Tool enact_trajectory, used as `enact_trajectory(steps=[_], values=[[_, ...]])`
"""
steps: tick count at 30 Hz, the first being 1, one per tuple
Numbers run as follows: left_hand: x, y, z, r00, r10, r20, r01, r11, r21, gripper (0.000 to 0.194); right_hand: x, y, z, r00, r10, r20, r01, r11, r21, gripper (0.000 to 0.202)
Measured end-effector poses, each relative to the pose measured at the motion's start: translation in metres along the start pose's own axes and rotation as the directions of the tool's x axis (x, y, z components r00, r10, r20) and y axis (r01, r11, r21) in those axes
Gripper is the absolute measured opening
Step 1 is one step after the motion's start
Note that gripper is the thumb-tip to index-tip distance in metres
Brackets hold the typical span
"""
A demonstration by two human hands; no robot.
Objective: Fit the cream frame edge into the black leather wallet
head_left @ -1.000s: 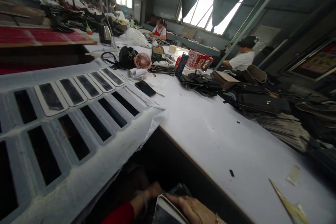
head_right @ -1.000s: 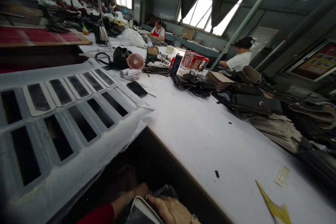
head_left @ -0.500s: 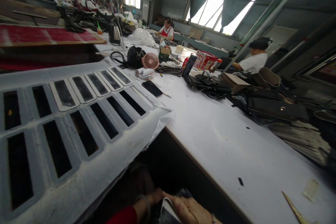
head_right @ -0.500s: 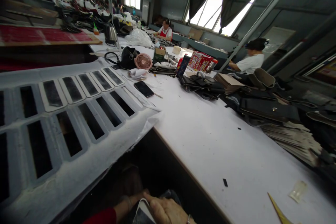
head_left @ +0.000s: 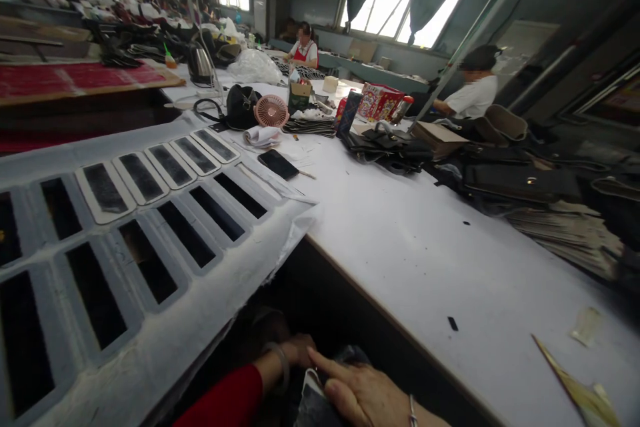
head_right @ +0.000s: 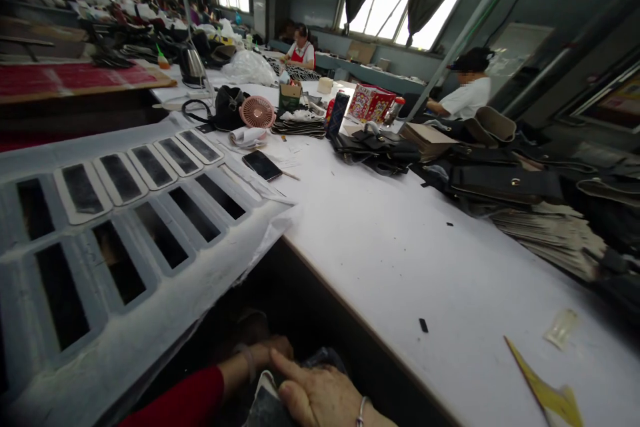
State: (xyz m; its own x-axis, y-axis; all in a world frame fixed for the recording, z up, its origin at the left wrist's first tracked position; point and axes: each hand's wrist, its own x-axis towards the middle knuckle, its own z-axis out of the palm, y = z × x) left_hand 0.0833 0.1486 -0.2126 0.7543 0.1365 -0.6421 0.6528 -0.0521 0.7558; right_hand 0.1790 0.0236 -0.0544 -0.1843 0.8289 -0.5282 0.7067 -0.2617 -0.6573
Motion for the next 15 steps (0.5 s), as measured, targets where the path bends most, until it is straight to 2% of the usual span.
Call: enact_trajectory(steps=[3, 6, 7, 11, 15], values=[[-0.023, 0.026, -0.022, 0.998, -0.004, 0.065, 0.003, 1.000, 0.027, 0.032, -0.025, 0.000, -0.007, 0.998, 0.054, -0.016, -0.052, 0.995, 0.079, 0.061], [-0.058, 0.062, -0.042, 0.977, 0.111, 0.184, -0.105, 0.994, -0.044, 0.052, -0.055, 0.001, -0.014, 0.993, 0.116, -0.016, -0.112, 0.980, 0.164, 0.054], [-0.070, 0.074, -0.047, 0.966, 0.138, 0.220, -0.131, 0.990, -0.044, 0.053, -0.064, 0.003, -0.015, 0.991, 0.130, -0.016, -0.126, 0.976, 0.176, 0.052], [-0.109, 0.107, -0.051, 0.943, 0.163, 0.291, -0.202, 0.973, 0.109, 0.035, -0.096, 0.017, -0.015, 0.990, 0.122, -0.065, -0.110, 0.978, 0.175, 0.047], [-0.122, 0.120, -0.046, 0.947, 0.173, 0.272, -0.244, 0.936, 0.255, 0.023, -0.122, 0.033, -0.014, 0.984, 0.142, -0.103, -0.122, 0.975, 0.185, 0.044]])
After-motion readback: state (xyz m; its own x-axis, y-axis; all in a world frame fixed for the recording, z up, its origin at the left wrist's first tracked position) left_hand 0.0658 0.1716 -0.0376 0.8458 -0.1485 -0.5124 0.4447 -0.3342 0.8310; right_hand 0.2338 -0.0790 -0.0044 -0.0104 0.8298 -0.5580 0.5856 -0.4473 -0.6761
